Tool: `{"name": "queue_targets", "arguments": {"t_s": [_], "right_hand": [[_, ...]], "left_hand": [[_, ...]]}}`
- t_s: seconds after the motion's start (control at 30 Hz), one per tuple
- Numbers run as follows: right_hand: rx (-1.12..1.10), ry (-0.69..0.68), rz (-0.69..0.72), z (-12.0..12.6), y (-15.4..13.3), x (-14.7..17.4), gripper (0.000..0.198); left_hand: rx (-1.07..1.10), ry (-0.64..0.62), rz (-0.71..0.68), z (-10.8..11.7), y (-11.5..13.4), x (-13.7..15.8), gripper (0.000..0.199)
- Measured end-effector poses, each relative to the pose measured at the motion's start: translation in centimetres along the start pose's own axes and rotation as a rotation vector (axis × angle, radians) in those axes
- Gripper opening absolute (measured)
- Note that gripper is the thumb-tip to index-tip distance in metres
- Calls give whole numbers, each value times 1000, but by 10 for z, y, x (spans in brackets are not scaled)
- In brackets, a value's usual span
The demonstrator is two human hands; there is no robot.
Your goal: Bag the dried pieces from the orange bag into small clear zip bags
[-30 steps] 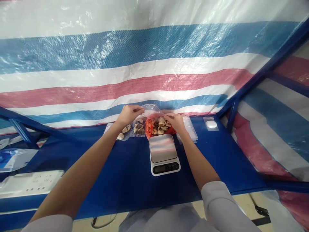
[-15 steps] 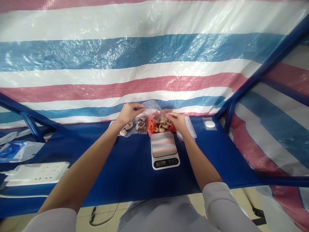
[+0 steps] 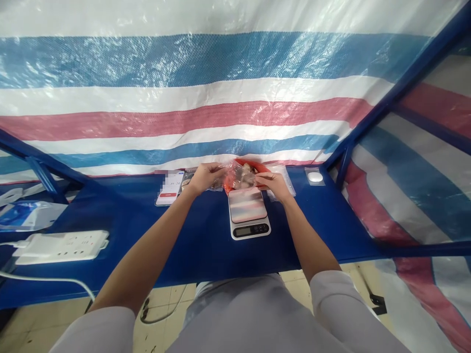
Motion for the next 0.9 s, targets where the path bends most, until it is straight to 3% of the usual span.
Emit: {"name": "queue_targets", "arguments": {"t_s": [0.27,0.5,0.7,0.9], "right_hand": [[-108,47,-55,11,14,9,37],[-92,70,-56,8,12,9,44],[-128,55,-65,11,8,10,44],[-78,127,-63,15,18,10,45]], "left_hand": [[126,-6,64,-18,-16,17,47],[33,19,-33,-23,3,16,47],[313,40,78,-30,-10,18,47],[599,82,150,-49,-19,21,47]]}}
Point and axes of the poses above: each hand's wrist, its own x-axis away from the middle knuckle, its own z-axis out of the back of the hand, y = z × x, the point moved 3 cm from there along -x, towards the middle knuckle, and after that the axes turned 2 degrees about -y, right-handed, at the moved point
